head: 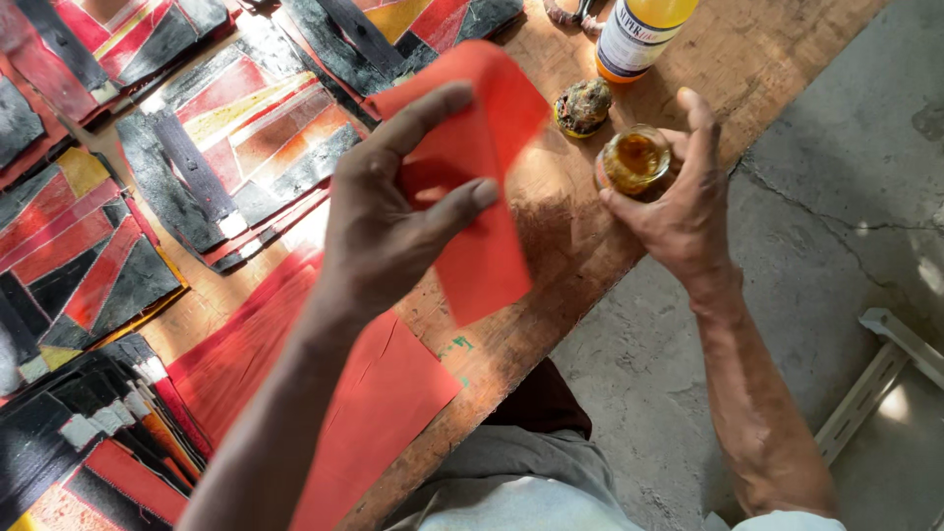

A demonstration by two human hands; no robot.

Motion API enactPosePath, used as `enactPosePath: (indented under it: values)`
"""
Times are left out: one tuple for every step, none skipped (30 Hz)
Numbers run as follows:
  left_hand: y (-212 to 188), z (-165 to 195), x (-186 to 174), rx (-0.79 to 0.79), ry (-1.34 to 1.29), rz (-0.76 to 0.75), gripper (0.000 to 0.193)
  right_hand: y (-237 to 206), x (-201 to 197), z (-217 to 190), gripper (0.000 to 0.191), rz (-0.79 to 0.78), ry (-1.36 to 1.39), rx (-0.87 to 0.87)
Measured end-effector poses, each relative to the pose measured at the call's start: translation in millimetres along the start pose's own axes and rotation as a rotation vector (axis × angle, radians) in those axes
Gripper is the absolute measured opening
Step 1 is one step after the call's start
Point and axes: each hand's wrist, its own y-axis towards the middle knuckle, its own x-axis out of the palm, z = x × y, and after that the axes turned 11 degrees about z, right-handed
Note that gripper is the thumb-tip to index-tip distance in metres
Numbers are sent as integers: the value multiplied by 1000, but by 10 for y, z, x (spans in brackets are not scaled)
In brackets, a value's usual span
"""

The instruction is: The person handles a rock-like object and a small jar on a workbench, pours yellow liquid from a bottle into the jar, then folds and arranges red fabric squares on the table, some showing wet patches. They stack the treated pieces with other colorful patchwork pieces on the bench.

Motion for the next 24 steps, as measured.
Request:
enactPosePath:
  values:
    - [22,-34,100,47,-50,40,66,5,-46,34,98,6,18,30]
    - [-9,-54,187,61,-47,122,68,-1,-88,60,97,14,13,33]
    - [-100,-64,266,73,-45,203,69,-12,-130,87,97,22,7,39]
    - [-184,-82,327,74,-67,264,70,-23,-165,110,96,28,0,45]
    - [-277,-111,385,76,-88,324,71,-27,-197,137,96,34,-9,45]
    - [-371,-160,438,61,-131,365,72,-33,-224,158,95,35,-17,49]
    - [-483,-218,474,44,-169,409,72,-38,-242,174,95,31,-21,55]
    - [-589,-291,496,-20,-146,418,75,-41,-255,188,95,25,-12,55]
    - [-671,-377,519,-76,-126,425,77,-37,-266,197,95,25,-4,50]
    - [-746,-474,539,-131,-107,432,79,-32,-273,201,95,25,4,44]
    - [-813,-573,548,-162,-123,423,81,-26,-278,199,94,17,7,41]
    - [-866,-665,533,-189,-140,411,84,-17,-276,193,94,15,10,36]
    - [-931,-733,516,-229,-87,405,83,-8,-279,184,93,14,5,35]
    - [-1012,-780,498,-275,-34,403,83,1,-275,170,93,-1,7,45]
    - [-1085,-813,476,-315,20,403,83,11,-270,156,92,-13,13,49]
    - [-1143,-835,449,-349,76,399,83,19,-260,141,91,-19,16,52]
    - [-1201,-841,434,-388,131,392,82,29,-249,129,93,-16,9,1]
    - [-1261,-837,433,-432,185,383,82,32,-237,115,96,-17,0,-44]
    - [-1307,-832,439,-451,157,391,81,35,-222,105,98,-18,-11,-90]
    - [-1341,-824,447,-467,129,402,81,32,-206,94,99,-30,-8,-63]
    - [-1365,-815,451,-483,102,414,80,27,-189,84,100,-43,-3,-37]
    - [-1378,-805,444,-478,140,402,80,18,-171,72,100,-56,0,-11]
    - [-1383,-797,431,-471,177,392,80,9,-152,57,101,-56,-2,-15]
    - [-1389,-786,410,-465,215,382,80,-1,-130,37,101,-57,-4,-19]
